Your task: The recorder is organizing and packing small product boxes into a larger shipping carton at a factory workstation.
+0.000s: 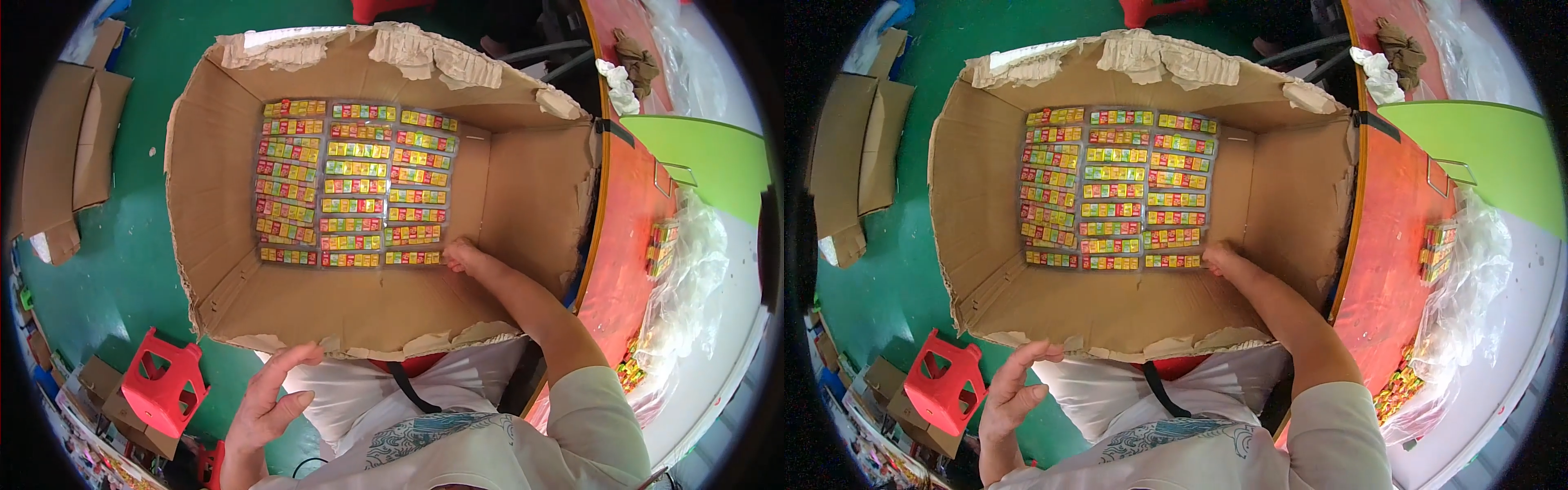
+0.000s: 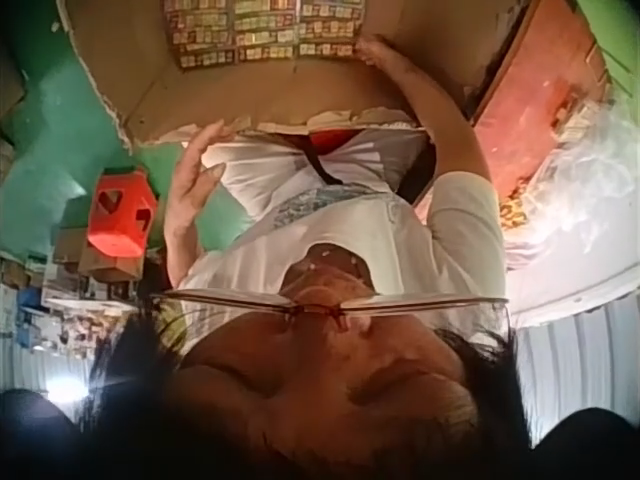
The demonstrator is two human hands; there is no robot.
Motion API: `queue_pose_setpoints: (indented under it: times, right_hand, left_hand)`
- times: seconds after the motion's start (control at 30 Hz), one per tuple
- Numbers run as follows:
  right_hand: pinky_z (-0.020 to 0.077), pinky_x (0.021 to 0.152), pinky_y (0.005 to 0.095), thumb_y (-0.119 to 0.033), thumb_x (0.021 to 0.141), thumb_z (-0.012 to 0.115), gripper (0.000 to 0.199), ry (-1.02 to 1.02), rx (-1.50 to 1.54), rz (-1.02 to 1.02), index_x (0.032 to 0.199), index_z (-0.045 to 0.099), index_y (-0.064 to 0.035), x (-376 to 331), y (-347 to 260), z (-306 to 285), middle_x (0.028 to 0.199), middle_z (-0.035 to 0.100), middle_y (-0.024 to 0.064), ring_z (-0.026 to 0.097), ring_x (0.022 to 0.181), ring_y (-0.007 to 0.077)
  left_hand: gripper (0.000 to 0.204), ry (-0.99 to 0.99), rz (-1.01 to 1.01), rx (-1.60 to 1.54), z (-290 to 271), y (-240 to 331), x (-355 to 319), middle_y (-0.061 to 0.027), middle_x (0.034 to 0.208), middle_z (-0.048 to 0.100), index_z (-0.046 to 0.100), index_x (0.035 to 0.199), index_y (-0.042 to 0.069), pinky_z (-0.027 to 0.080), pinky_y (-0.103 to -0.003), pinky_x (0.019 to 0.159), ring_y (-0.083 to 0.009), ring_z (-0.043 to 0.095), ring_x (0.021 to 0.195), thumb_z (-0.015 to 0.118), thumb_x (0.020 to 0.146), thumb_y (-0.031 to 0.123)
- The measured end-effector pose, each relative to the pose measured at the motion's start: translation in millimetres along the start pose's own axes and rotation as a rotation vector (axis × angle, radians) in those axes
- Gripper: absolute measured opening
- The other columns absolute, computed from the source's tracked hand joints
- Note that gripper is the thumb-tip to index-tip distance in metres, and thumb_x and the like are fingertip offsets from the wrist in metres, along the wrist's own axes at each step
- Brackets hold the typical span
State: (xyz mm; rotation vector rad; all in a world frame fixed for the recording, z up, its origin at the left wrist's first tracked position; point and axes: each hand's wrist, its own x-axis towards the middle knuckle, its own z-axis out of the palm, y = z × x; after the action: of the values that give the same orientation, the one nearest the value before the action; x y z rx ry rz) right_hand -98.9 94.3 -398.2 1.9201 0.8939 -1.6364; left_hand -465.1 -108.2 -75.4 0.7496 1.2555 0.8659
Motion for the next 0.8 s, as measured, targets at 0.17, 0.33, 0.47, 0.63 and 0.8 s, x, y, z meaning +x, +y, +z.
queue_pose_setpoints:
  times: [0.17,0.33,0.47,0.63,0.8]
  right_hand:
    - [0.0508,0.060,0.0387,-0.012,0.075,0.063,0.018,-0.017,0.174,0.004,0.091,0.056,-0.0055,0,-8,20,0.078,0.059,0.0084,0.059,0.070,0.0233]
    - [0.0507,0.057,0.0334,0.002,0.076,0.055,0.023,0.177,-0.076,-0.069,0.099,0.056,-0.0017,47,8,-9,0.079,0.060,0.0080,0.059,0.068,0.0221]
    - [0.0501,0.054,0.0317,0.003,0.076,0.057,0.034,0.320,0.194,-0.205,0.110,0.058,-0.0013,54,-14,30,0.079,0.061,0.0081,0.060,0.068,0.0206]
    - [0.0515,0.069,0.0374,-0.009,0.081,0.053,0.031,0.227,-0.118,-0.199,0.110,0.062,-0.0019,59,-21,15,0.103,0.063,0.0158,0.062,0.092,0.0251]
    - [0.0513,0.086,0.0394,-0.029,0.086,0.053,0.038,0.399,-0.802,-0.360,0.115,0.064,-0.0070,-30,-56,-33,0.120,0.061,0.0148,0.061,0.108,0.0319]
  left_hand:
    - [0.057,0.044,0.012,0.017,3,0,-1,-0.0133,0.122,0.058,0.044,0.134,0.001,0.039,-0.037,0.099,-0.0249,0.054,0.114,0.063,0.082,0.009]
    - [0.056,0.041,0.007,-0.024,3,-3,2,-0.0132,0.122,0.058,0.043,0.135,0.001,0.038,-0.037,0.100,-0.0242,0.053,0.114,0.063,0.083,0.010]
    - [0.055,0.085,-0.013,-0.033,-2,-4,-7,-0.0127,0.123,0.058,0.043,0.135,0.001,0.037,-0.037,0.100,-0.0238,0.053,0.114,0.063,0.084,0.011]
    - [0.055,0.068,0.009,-0.051,2,-5,-4,-0.0124,0.123,0.057,0.044,0.135,0.001,0.037,-0.036,0.101,-0.0233,0.053,0.114,0.062,0.084,0.011]
    - [0.054,0.045,0.091,-0.038,23,5,-1,-0.0132,0.122,0.057,0.044,0.135,0.001,0.036,-0.036,0.101,-0.0232,0.052,0.114,0.059,0.083,0.006]
